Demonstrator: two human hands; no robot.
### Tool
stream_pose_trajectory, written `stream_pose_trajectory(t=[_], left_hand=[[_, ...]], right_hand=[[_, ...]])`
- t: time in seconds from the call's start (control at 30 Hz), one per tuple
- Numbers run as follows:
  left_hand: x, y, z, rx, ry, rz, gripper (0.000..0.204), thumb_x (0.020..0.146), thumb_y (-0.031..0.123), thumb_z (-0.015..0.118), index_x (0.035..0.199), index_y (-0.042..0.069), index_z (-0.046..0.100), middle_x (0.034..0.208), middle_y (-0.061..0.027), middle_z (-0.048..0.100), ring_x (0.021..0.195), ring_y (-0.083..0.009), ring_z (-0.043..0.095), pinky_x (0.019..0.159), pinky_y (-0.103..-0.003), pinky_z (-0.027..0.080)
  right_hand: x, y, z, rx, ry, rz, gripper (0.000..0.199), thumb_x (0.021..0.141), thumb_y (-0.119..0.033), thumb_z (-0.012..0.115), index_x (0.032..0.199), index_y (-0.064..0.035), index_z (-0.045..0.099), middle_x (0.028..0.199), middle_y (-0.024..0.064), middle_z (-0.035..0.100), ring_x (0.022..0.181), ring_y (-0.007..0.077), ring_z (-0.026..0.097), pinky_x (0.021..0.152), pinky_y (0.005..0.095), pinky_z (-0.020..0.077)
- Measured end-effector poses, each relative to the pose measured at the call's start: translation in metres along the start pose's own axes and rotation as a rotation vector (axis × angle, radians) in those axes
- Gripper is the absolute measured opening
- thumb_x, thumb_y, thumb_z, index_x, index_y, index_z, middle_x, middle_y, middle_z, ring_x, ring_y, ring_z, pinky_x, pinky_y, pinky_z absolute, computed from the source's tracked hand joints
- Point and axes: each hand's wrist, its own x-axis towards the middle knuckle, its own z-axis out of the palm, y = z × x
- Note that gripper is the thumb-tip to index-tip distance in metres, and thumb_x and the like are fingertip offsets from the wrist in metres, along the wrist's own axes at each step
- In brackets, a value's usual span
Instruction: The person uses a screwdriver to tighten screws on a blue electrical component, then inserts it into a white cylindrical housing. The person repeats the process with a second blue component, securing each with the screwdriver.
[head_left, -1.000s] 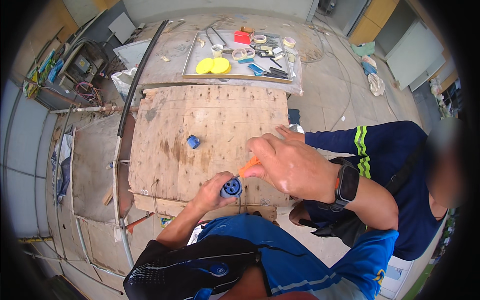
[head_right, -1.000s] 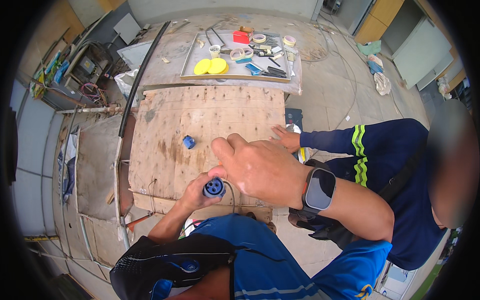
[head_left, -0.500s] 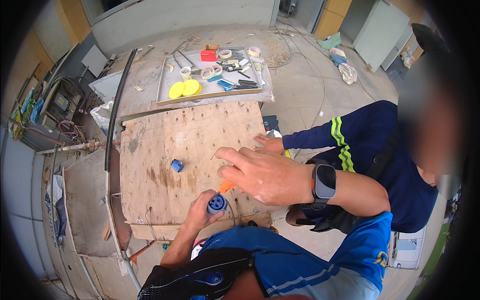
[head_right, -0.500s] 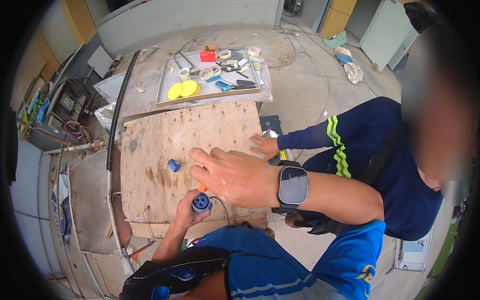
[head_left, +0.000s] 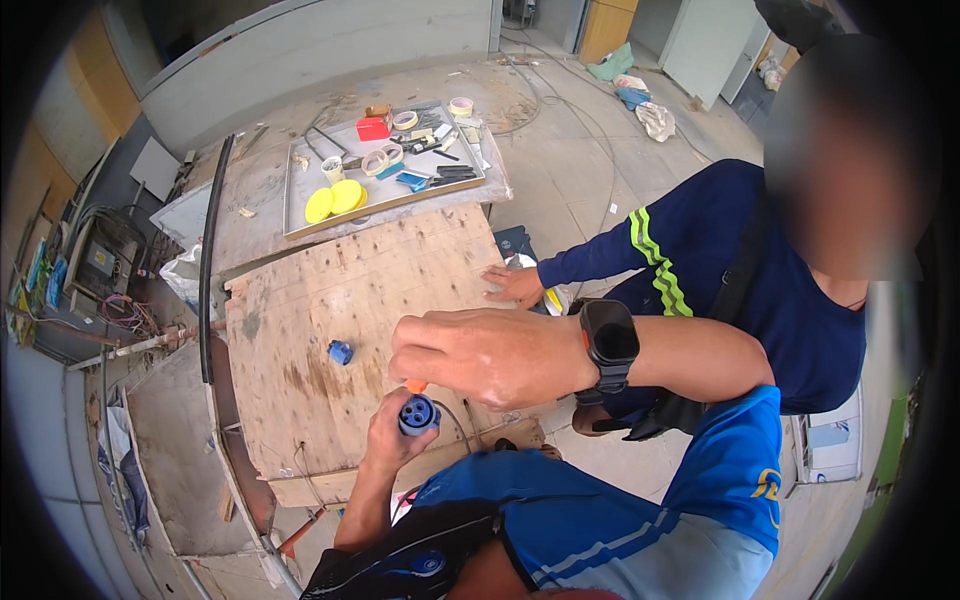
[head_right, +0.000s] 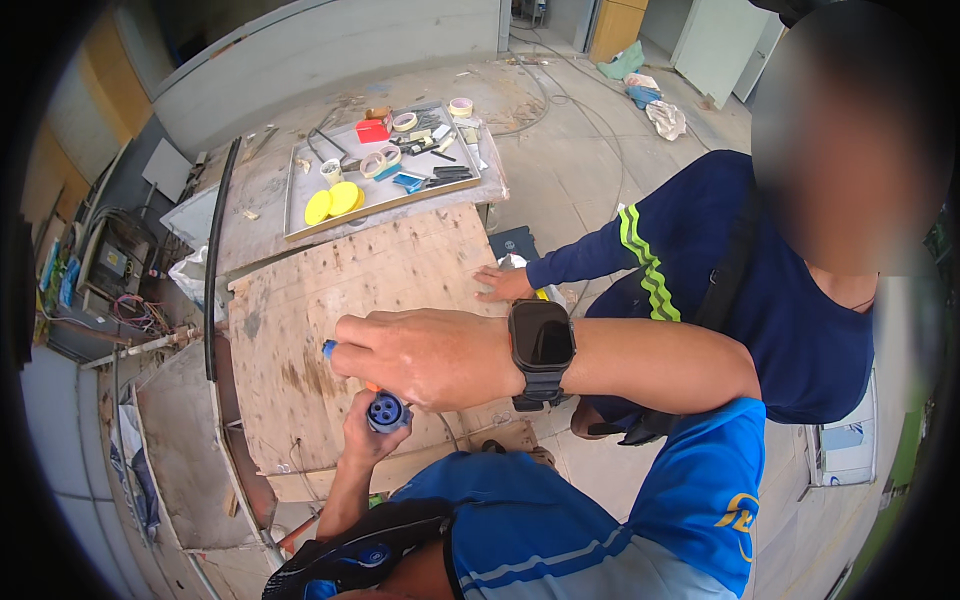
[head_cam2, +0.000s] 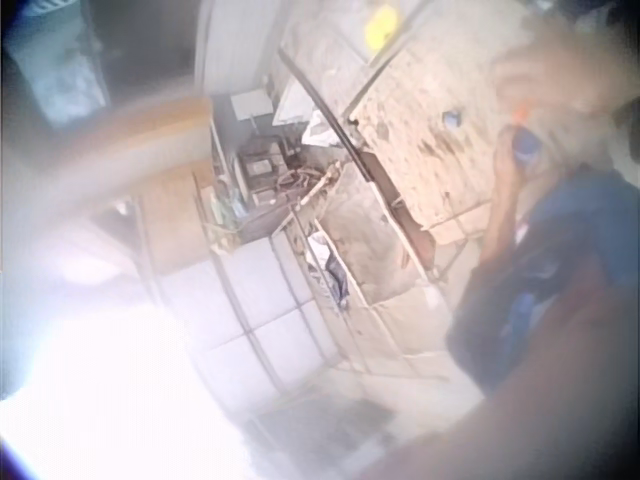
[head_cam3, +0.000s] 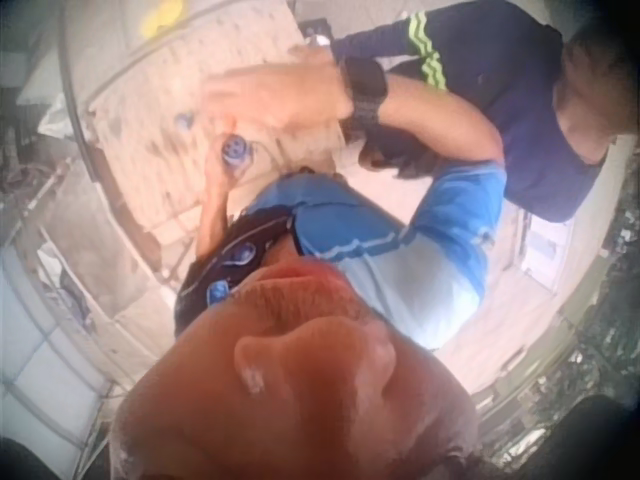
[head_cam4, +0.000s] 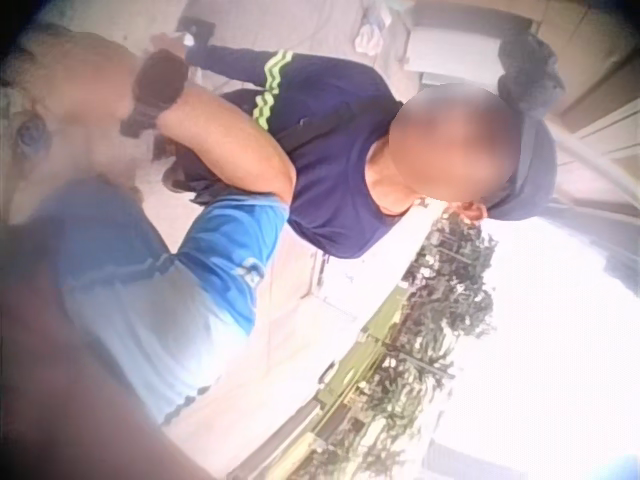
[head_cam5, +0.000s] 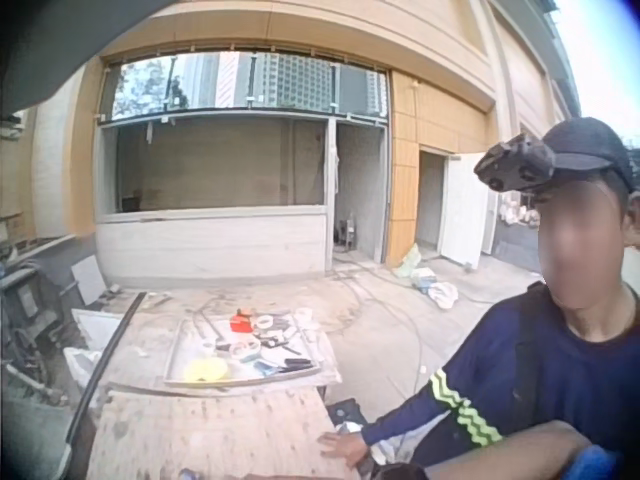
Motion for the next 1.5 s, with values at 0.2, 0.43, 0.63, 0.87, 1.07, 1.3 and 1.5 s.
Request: stream_pose_trajectory(t=[0.2, 0.43, 0.63, 0.87, 1.07, 1.3, 1.5], left_hand=[[0.007, 0.012, -0.003, 0.070, -0.001, 0.034, 0.076, 0.060, 0.008, 0.090, 0.124, -0.001, 0.049, 0.108, -0.0201, 0.064, 0.092, -0.0343, 0.068, 0.078, -0.040, 0.057], [0.000, 0.009, -0.005, 0.033, -0.026, -0.007, 0.076, 0.060, 0.010, 0.089, 0.123, 0.000, 0.050, 0.110, -0.0205, 0.064, 0.095, -0.0365, 0.067, 0.080, -0.041, 0.056], [-0.003, 0.002, -0.006, 0.045, -0.055, -0.034, 0.078, 0.059, 0.012, 0.090, 0.125, 0.001, 0.049, 0.111, -0.0206, 0.064, 0.097, -0.0378, 0.066, 0.081, -0.043, 0.056], [-0.004, 0.003, -0.001, 0.019, -0.026, 0.037, 0.077, 0.060, 0.009, 0.089, 0.126, 0.001, 0.049, 0.112, -0.0208, 0.063, 0.099, -0.0376, 0.066, 0.083, -0.043, 0.056], [-0.002, 0.000, -0.003, 0.035, -0.019, 0.018, 0.079, 0.060, 0.011, 0.090, 0.126, 0.001, 0.048, 0.112, -0.0215, 0.063, 0.099, -0.0380, 0.066, 0.083, -0.042, 0.056], [-0.006, 0.007, -0.003, 0.057, -0.046, -0.014, 0.078, 0.059, 0.011, 0.091, 0.124, 0.001, 0.049, 0.112, -0.0214, 0.063, 0.098, -0.0371, 0.067, 0.082, -0.042, 0.057], [-0.015, 0.006, -0.010, 0.015, -0.095, -0.169, 0.074, 0.058, 0.009, 0.091, 0.121, 0.002, 0.053, 0.108, -0.0199, 0.065, 0.094, -0.0352, 0.068, 0.078, -0.039, 0.057]], right_hand=[[0.008, -0.020, -0.012, -0.151, -0.227, 0.350, 0.027, 0.084, -0.011, 0.064, 0.103, 0.0021, 0.050, 0.102, 0.0169, 0.048, 0.082, 0.0320, 0.062, 0.065, 0.0413, 0.0542], [0.008, -0.018, -0.009, -0.014, -0.172, 0.246, 0.028, 0.085, -0.012, 0.065, 0.104, 0.0016, 0.049, 0.102, 0.0182, 0.051, 0.080, 0.0327, 0.064, 0.064, 0.0412, 0.0531], [0.002, -0.006, 0.002, -0.103, -0.020, 0.059, 0.025, 0.088, -0.014, 0.062, 0.103, 0.0016, 0.049, 0.100, 0.0199, 0.052, 0.074, 0.0356, 0.065, 0.062, 0.0421, 0.0524], [0.001, -0.012, -0.004, -0.174, -0.268, 0.442, 0.022, 0.086, -0.009, 0.061, 0.101, 0.0020, 0.048, 0.111, 0.0207, 0.050, 0.075, 0.0365, 0.063, 0.066, 0.0420, 0.0522], [-0.003, 0.003, 0.006, -0.004, 0.058, 0.067, 0.025, 0.093, -0.018, 0.061, 0.101, 0.0021, 0.047, 0.093, 0.0199, 0.054, 0.070, 0.0383, 0.063, 0.062, 0.0449, 0.0514], [-0.002, -0.011, -0.005, -0.044, -0.287, 0.459, 0.026, 0.087, -0.013, 0.061, 0.105, 0.0002, 0.048, 0.105, 0.0174, 0.050, 0.082, 0.0358, 0.061, 0.069, 0.0415, 0.0514], [-0.016, -0.001, 0.026, -0.021, 0.030, 0.042, 0.024, 0.094, -0.022, 0.057, 0.100, -0.0014, 0.048, 0.107, 0.0167, 0.049, 0.080, 0.0363, 0.061, 0.067, 0.0424, 0.0504]])
